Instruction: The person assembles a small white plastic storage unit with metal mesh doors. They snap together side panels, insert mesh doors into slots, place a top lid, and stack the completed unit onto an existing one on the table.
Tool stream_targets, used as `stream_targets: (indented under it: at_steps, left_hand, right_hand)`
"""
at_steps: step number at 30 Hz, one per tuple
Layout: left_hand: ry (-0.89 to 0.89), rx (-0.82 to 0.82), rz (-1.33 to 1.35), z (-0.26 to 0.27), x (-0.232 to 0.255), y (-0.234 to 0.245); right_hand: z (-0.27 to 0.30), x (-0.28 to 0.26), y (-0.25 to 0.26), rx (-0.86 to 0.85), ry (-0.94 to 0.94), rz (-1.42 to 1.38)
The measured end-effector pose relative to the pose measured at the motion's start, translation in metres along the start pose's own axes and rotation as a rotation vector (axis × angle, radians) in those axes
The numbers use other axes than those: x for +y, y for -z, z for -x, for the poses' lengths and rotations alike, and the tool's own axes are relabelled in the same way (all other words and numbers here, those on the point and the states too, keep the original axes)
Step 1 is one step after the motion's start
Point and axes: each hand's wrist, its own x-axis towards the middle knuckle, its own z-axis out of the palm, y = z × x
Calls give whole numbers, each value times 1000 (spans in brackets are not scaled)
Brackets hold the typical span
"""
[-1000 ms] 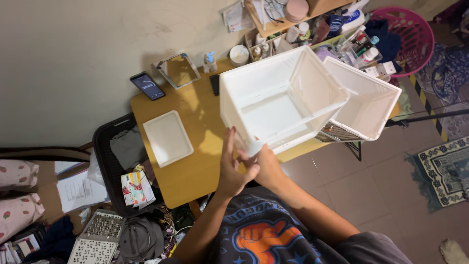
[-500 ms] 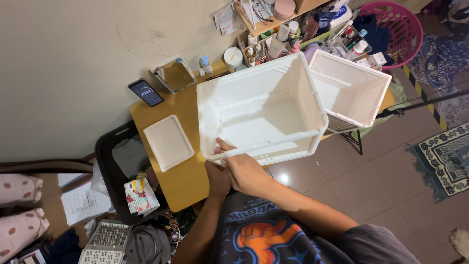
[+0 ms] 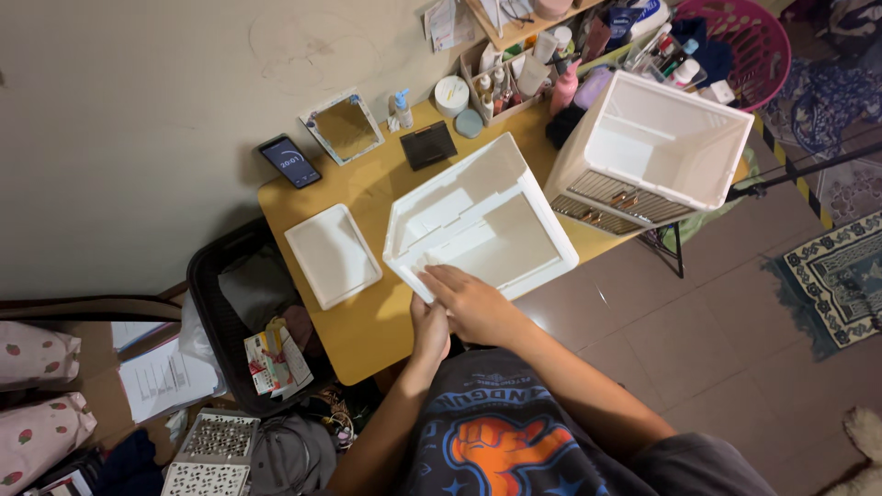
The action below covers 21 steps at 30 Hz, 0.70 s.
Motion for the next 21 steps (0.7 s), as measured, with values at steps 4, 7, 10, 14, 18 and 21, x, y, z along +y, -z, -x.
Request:
stream_targets:
  at_steps: [4,7,10,14,18,21]
  left_hand:
    - [40,-20,75,-10,-17,10]
    - [102,10,191,-15,-25,12]
    - [225,85,223,-17,-35,7]
    - [155,73,261,-23,-53,-8]
    - [480,190,213,-40,-76,-15]
    - [538,244,260,-56,-111,-25]
  right_hand:
    - [25,11,-8,201,-87,4]
    - [45,22,-21,514,-272,134]
    - [59,44,-41,707,-493,196]
    - [62,93,-63,741,-607,53]
    - [50,144,-80,757,-665,-168]
    - [40,178,-81,693,-800,-314]
